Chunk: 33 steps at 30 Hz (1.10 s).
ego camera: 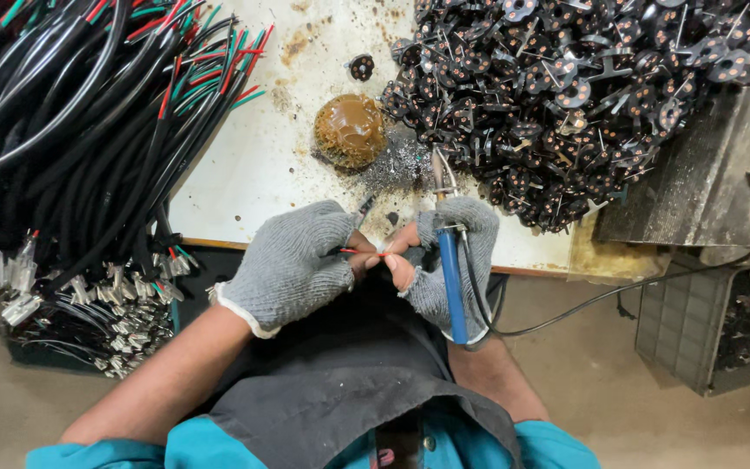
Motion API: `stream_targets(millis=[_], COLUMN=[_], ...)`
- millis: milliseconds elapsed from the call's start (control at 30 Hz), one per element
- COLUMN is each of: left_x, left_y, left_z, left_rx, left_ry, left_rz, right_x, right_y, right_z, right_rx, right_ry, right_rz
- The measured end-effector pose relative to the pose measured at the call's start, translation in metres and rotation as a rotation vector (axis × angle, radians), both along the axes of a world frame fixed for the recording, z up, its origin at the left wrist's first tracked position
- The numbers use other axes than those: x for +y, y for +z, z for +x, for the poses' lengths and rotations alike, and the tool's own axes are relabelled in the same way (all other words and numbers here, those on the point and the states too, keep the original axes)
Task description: The person solders red and green wire ends onto small black plug components at a workbench. They hold a component in one hand, dip the wire tip into rosin flux, and apply a soldering iron to tin and attach the wires, setting finished parts aside and repeating the cycle.
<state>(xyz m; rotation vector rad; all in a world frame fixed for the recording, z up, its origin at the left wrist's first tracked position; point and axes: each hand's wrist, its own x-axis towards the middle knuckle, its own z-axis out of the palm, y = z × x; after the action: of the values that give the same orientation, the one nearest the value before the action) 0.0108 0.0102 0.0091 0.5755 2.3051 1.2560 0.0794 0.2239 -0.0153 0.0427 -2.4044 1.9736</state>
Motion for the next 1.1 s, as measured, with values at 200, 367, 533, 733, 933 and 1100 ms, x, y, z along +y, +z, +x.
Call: stream_targets(millis=[200,367,533,733,933,1100], left_x=[0.003,-0.022,-0.027,-0.021,-0.017,-0.016], left_y=[0.006,0.006,-0.006,-0.009,-0.009,-0.007], left_z=[0.014,-0.017,-0.047,-0.055,-0.054,-0.053], left_rx=[0.314,0.297,0.271,0.304,0.338,0.388], left_ry=[0.122,0.488,0.525,0.511,0.537,0.516], left_rz=[0.065,0.051,0.075,0.028,0.040,0.022], right_x=[-0.014,-0.016,-0.021,-0.018,-0.017,-0.017], right_y=[0.015,0.018,0.007,0.004,0.007,0.012], right_z=[0.003,-0.016,-0.029,-0.028,-0.030,-0.031], right_rx=[0.004,0.011,0.294,0.224,0.260,0.265], right_ry=[-0.105,-0.200,-0.139,-0.143,-0.133,-0.121], right_rz=[-0.039,0.122,0.357,0.369,0.418,0.440])
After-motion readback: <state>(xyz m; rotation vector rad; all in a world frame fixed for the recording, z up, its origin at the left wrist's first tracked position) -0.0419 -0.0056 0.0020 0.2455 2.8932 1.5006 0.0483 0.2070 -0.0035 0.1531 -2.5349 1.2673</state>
